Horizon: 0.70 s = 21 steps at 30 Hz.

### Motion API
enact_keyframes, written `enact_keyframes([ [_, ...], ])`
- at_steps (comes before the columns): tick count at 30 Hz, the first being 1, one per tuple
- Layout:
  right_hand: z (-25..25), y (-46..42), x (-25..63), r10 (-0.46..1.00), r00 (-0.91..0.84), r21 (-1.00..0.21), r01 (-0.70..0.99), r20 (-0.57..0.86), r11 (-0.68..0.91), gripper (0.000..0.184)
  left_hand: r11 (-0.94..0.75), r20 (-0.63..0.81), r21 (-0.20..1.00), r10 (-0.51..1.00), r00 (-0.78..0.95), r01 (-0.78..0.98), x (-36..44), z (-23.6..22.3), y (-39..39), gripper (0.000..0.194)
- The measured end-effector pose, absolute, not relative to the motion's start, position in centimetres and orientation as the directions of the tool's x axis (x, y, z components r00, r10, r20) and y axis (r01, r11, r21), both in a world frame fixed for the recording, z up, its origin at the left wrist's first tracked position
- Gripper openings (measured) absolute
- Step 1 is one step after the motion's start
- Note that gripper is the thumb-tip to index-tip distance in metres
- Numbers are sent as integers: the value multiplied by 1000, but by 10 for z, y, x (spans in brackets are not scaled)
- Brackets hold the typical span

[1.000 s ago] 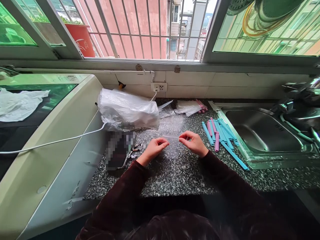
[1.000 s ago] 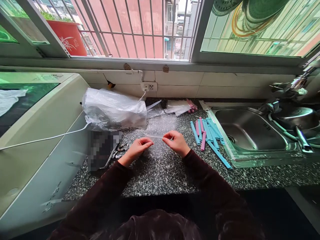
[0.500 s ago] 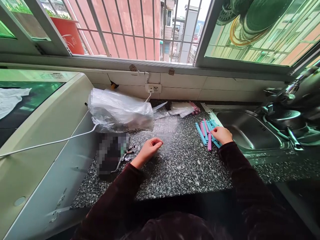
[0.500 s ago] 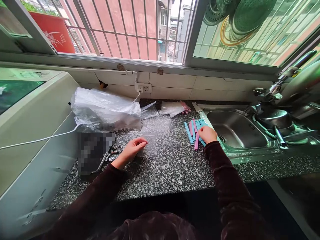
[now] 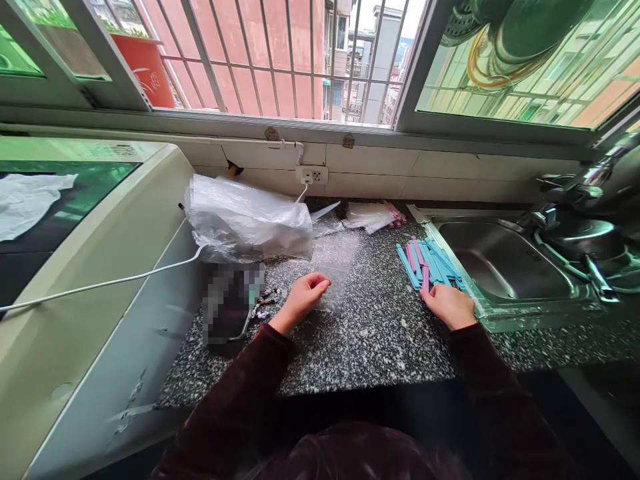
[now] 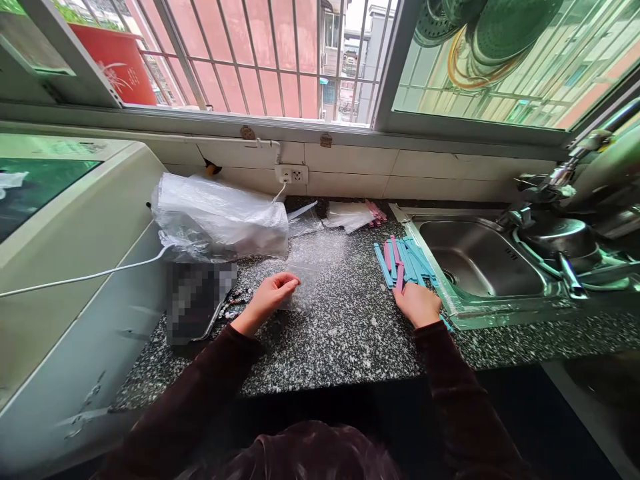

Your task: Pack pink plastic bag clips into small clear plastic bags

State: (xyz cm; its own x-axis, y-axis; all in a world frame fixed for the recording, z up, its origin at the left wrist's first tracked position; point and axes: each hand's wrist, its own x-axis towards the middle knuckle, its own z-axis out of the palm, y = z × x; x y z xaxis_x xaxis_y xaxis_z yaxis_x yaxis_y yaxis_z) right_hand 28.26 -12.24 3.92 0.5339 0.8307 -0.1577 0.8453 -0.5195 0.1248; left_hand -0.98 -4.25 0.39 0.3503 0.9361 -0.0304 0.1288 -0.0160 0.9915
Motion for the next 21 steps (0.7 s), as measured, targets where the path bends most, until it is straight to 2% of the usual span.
enact_keyframes([
  [5, 33, -120, 284, 797, 578, 87, 816, -178, -572, 42, -6, -32, 994, 940, 339, 109, -9, 2, -42, 24],
  [12, 37, -120, 292, 732, 654, 62, 752, -189, -656, 35, -13, -33, 992, 931, 363, 123, -10, 3, -42, 22],
  [17, 51, -122, 290, 755, 651, 25, 758, -73, -651, 33, 27, -59, 996, 919, 390, 87, -8, 2, -43, 26],
  [21, 58, -117, 281, 850, 524, -47, 852, 49, -522, 28, 108, -108, 994, 906, 409, 23, -8, 3, -44, 35],
])
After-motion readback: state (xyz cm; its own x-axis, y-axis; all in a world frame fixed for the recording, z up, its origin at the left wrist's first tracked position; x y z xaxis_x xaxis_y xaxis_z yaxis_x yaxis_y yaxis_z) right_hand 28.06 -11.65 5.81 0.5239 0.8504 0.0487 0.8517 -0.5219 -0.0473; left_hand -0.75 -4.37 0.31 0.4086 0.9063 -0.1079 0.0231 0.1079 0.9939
